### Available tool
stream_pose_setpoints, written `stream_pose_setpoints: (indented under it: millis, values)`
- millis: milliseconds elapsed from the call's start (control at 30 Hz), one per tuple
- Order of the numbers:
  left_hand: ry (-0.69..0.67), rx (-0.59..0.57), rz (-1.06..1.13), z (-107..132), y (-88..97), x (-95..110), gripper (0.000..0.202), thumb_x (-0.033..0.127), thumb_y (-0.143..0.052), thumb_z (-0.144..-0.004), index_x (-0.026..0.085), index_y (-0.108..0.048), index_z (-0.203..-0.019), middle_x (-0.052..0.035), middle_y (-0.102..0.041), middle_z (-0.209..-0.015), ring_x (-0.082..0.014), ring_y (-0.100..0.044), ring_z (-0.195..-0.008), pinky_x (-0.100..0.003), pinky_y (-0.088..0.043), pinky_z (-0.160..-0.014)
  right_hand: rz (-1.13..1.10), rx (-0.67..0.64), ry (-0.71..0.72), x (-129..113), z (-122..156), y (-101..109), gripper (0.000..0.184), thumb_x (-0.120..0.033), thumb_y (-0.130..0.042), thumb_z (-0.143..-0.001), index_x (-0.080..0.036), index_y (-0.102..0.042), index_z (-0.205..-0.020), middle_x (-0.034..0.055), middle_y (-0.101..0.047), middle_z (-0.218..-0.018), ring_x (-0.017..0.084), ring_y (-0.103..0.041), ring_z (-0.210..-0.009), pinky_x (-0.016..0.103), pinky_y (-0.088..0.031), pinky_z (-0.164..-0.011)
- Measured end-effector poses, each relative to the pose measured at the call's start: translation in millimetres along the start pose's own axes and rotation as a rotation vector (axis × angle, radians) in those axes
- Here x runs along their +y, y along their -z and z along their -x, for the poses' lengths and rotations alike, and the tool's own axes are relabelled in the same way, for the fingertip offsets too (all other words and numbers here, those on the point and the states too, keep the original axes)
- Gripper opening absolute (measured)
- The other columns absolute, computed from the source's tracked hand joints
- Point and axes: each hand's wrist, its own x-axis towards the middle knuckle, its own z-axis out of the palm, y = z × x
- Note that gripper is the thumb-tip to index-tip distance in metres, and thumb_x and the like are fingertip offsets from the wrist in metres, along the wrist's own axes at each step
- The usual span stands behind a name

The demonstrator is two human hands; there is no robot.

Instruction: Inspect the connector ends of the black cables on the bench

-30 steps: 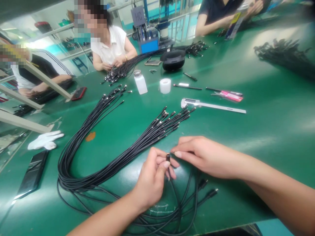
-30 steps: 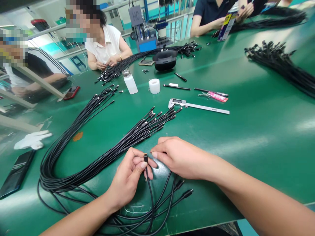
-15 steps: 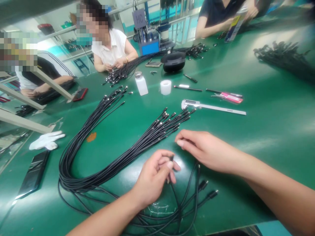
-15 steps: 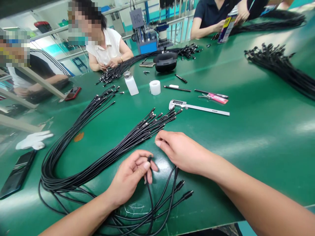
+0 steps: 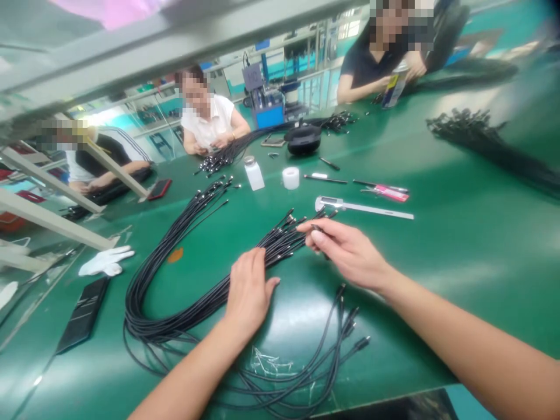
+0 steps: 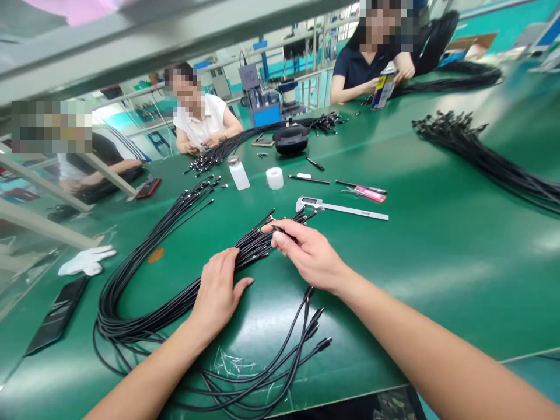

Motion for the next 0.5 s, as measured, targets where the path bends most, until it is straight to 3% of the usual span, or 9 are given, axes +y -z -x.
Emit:
stream_pose_setpoints:
  millis: [67, 133, 267, 500]
  values:
    - [0.06, 0.013, -0.096, -5, 1.3, -8, 0.059, 0.027, -0.067, -0.081, 0.012, -0.048, -0.134, -0.0168, -0.055, -0.132, -0.0313, -0.049, -0.121, -0.048, -0.041, -0.1, -0.163, -0.038, -0.106, 6, -1, -6, 0.036, -0.043, -0.052, -0.091, -0.015, -0.06, -0.113, 0.0003, -0.055, -0.079, 0.007, -0.049, -0.065, 0.019, -0.042, -0.06]
    - [0.12, 0.021, -0.148, -8, 2.9, -14, 0.06, 0.03, -0.067, -0.081, 0.014, -0.048, -0.135, -0.0168, -0.054, -0.133, -0.033, -0.048, -0.122, -0.05, -0.04, -0.1, -0.188, -0.055, -0.134, 15, -4, -13, 0.035, -0.043, -0.057, -0.087, -0.015, -0.061, -0.107, -0.0026, -0.05, -0.071, 0.005, -0.045, -0.058, 0.018, -0.04, -0.055]
    - [0.108, -0.026, -0.121, -11, 2.9, -21, 0.036, 0.033, -0.06, -0.086, 0.017, -0.062, -0.118, -0.0112, -0.065, -0.112, -0.0285, -0.057, -0.104, -0.045, -0.044, -0.088, -0.232, -0.031, -0.203, 32, -8, -23, 0.035, -0.048, -0.06, -0.083, -0.014, -0.052, -0.078, -0.0063, -0.041, -0.059, 0.002, -0.038, -0.047, 0.015, -0.03, -0.043]
    - [0.12, 0.058, 0.01, -17, 4.4, -29, 0.022, 0.033, -0.055, -0.088, 0.019, -0.07, -0.094, -0.008, -0.067, -0.101, -0.0225, -0.059, -0.095, -0.038, -0.046, -0.087, -0.342, -0.024, -0.303, 36, -21, -26, 0.027, -0.036, -0.063, -0.088, -0.012, -0.053, -0.084, -0.0122, -0.034, -0.049, -0.002, -0.027, -0.035, 0.01, -0.019, -0.034]
